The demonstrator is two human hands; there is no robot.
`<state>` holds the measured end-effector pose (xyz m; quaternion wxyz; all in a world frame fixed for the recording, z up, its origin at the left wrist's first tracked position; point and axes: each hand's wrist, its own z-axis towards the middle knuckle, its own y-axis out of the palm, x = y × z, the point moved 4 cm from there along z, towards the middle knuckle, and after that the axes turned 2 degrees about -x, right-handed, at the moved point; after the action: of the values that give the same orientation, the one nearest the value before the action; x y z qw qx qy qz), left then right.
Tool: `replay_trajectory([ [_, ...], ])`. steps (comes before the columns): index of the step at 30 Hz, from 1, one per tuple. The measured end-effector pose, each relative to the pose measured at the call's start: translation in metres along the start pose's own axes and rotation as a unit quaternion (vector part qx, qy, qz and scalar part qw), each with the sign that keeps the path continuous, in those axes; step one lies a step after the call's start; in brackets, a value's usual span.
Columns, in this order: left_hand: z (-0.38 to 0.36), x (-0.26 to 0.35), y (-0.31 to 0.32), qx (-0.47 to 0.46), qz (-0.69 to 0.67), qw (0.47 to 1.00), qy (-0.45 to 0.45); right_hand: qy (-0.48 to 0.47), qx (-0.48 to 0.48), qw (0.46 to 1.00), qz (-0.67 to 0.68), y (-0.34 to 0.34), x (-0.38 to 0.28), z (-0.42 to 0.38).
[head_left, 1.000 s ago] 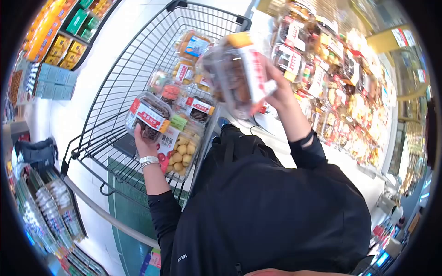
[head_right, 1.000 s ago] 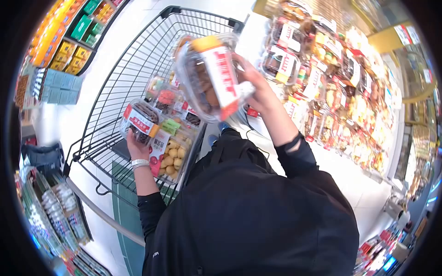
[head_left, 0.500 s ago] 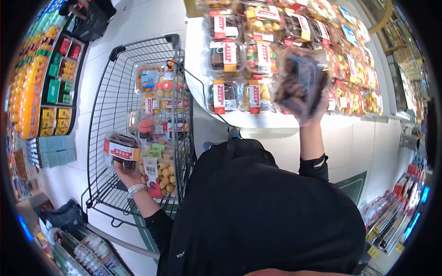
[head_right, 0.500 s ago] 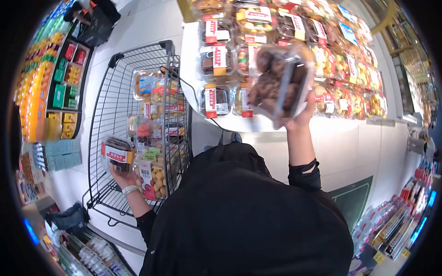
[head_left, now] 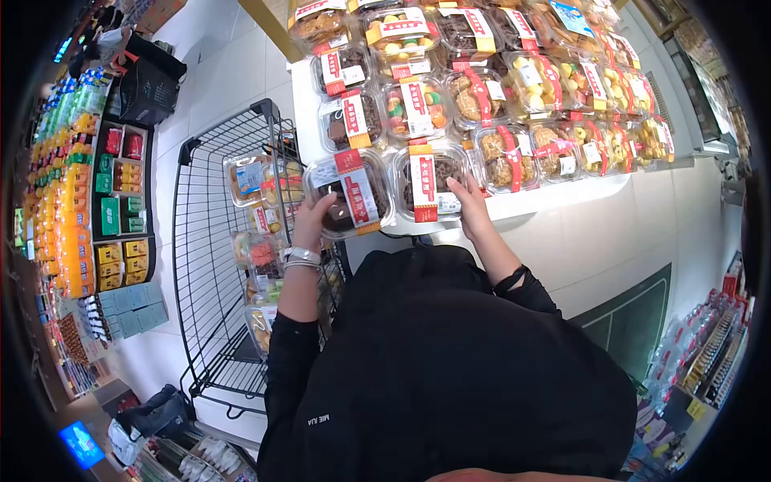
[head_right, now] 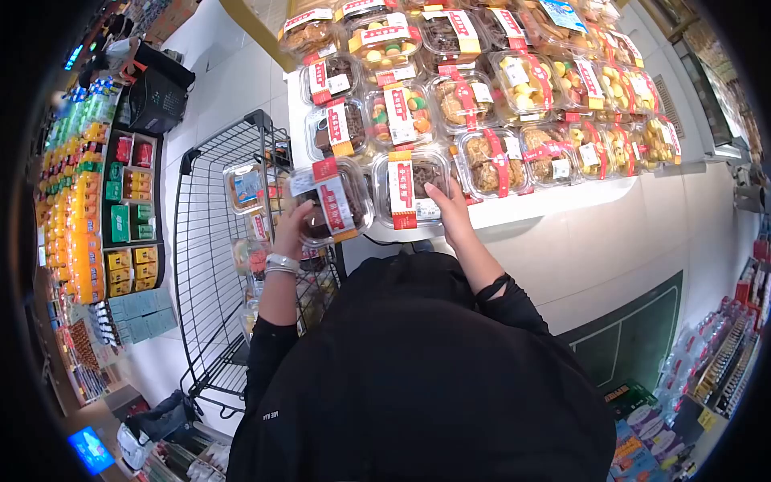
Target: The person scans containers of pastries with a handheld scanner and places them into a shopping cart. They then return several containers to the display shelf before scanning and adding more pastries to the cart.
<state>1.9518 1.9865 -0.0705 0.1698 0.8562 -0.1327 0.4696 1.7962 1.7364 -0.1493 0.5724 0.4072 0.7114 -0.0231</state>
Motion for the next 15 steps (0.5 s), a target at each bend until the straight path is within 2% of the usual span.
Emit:
replay_trajectory([
  [3, 0.029, -0.027, -0.009, 0.018, 0.061, 0.997, -0.051, 0.034, 0.009, 0.999, -0.012, 0.005, -0.01, 0.006],
  [4, 0.037, -0.036, -0.014, 0.03, 0.087, 0.992, -0.081, 0.01, 0.006, 0.998, -0.055, 0.006, -0.011, 0.011],
  [8, 0.064, -0.069, -0.031, 0.055, 0.14, 0.987, -0.061, 0.012, 0.053, 0.994, -0.095, 0.012, -0.016, 0.014],
  [10, 0.059, -0.074, -0.025, 0.069, 0.091, 0.991, -0.065, -0.004, 0.076, 0.986, -0.151, 0.012, -0.012, 0.016],
  [12, 0.055, -0.081, -0.021, 0.08, 0.003, 0.994, -0.069, -0.015, 0.129, 0.943, -0.307, -0.003, 0.01, 0.024],
  [13, 0.048, -0.073, -0.015, 0.076, 0.001, 0.995, -0.07, -0.015, 0.132, 0.942, -0.309, -0.001, 0.005, 0.022],
  [15, 0.035, -0.063, -0.006, 0.087, -0.024, 0.989, -0.119, -0.151, 0.149, 0.873, -0.44, 0.012, -0.015, 0.014],
])
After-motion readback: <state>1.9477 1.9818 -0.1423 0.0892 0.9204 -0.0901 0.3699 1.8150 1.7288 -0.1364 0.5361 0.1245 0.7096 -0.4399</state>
